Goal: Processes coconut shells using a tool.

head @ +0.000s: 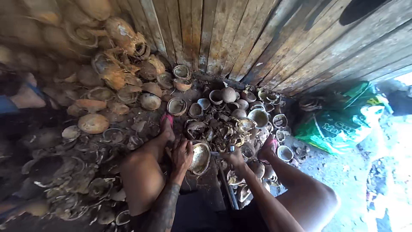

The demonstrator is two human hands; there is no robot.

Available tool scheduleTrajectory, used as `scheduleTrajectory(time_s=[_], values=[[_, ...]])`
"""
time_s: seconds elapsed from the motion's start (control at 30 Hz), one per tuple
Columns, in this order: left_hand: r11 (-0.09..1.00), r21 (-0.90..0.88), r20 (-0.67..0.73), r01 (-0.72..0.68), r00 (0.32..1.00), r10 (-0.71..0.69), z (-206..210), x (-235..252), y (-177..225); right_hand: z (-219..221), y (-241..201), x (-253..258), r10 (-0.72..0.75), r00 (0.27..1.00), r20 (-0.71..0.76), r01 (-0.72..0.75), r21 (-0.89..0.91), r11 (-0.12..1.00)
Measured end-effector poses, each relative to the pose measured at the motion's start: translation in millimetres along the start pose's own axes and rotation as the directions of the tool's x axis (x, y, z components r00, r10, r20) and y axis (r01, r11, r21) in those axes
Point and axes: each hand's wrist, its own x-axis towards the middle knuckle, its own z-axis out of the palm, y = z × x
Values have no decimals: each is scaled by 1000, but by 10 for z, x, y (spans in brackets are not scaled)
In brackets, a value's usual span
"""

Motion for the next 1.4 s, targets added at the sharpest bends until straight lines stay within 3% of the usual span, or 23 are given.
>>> scheduleTrajectory(time_s=[0.13, 0.23, 0.3, 0.37, 0.4, 0.43, 0.57, 0.67, 0.73, 0.8, 0.83, 0.9, 0.93, 0.97, 1.03, 1.13, 1.2, 1.27, 1.33, 1.4], values=[[995, -97, -15, 2, 1000, -3, -20, -33, -28, 29, -133, -266, -163, 986, 21, 164, -153, 974], [984, -175, -26, -36, 999, 32, -47, 3, 24, 226, -113, -663, -249, 966, -75, 234, -161, 959], [984, -176, 34, -25, 999, 32, -30, 13, 27, 439, -104, -987, -66, 973, -223, 83, 66, 994], [991, -136, 81, -5, 997, 16, -1, 52, 45, 630, -139, -1184, 285, 913, -293, -118, 478, 870], [994, -113, 77, -7, 997, 15, 22, 72, 51, 674, -120, -1176, 376, 876, -303, -141, 583, 800], [996, -92, 60, -5, 998, 10, 35, 101, 77, 678, -65, -1077, 377, 866, -328, -119, 598, 793], [998, -24, 83, 57, 995, -55, 6, 97, 137, 351, 247, -513, 56, 950, -308, 33, 277, 960], [996, -62, 47, 63, 997, -60, 29, 89, 125, 232, 113, -457, -234, 942, -238, 248, 30, 968], [994, -79, 69, 70, 996, -64, 23, 93, 121, 251, 22, -596, -351, 919, -178, 338, -99, 936], [995, -81, 88, 60, 995, -53, 32, 88, 120, 370, -16, -806, -249, 939, -239, 257, 6, 966], [997, -65, 97, 46, 994, -39, 36, 97, 110, 459, -34, -917, -81, 948, -309, 144, 186, 972], [999, -46, 126, 27, 992, -21, 39, 107, 105, 569, -97, -1040, 319, 881, -350, -86, 544, 835], [999, -44, 132, 25, 991, -19, 39, 125, 118, 576, -100, -996, 393, 853, -343, -119, 604, 788], [998, -50, 132, 25, 991, -19, 35, 155, 137, 567, -60, -875, 357, 866, -351, -94, 587, 805], [998, -57, 154, 35, 988, -26, 28, 147, 147, 453, 142, -561, 22, 938, -346, 98, 324, 941], [996, -69, 169, 56, 985, -43, 1, 156, 186, 241, -62, -118, -351, 933, -81, 345, -82, 935], [993, -67, 185, 97, 979, -83, -48, 106, 202, 163, -412, -160, -334, 930, 153, 367, -352, 861], [996, -61, 148, 70, 987, -61, -24, 91, 184, 139, -599, -388, -233, 953, 196, 301, -482, 823], [995, -85, 127, 47, 991, -36, 7, 75, 154, 162, -594, -765, -234, 972, 22, 224, -381, 897], [991, -126, 89, 40, 996, -29, -2, 53, 113, 222, -516, -1106, -260, 945, -200, 221, -199, 955]])
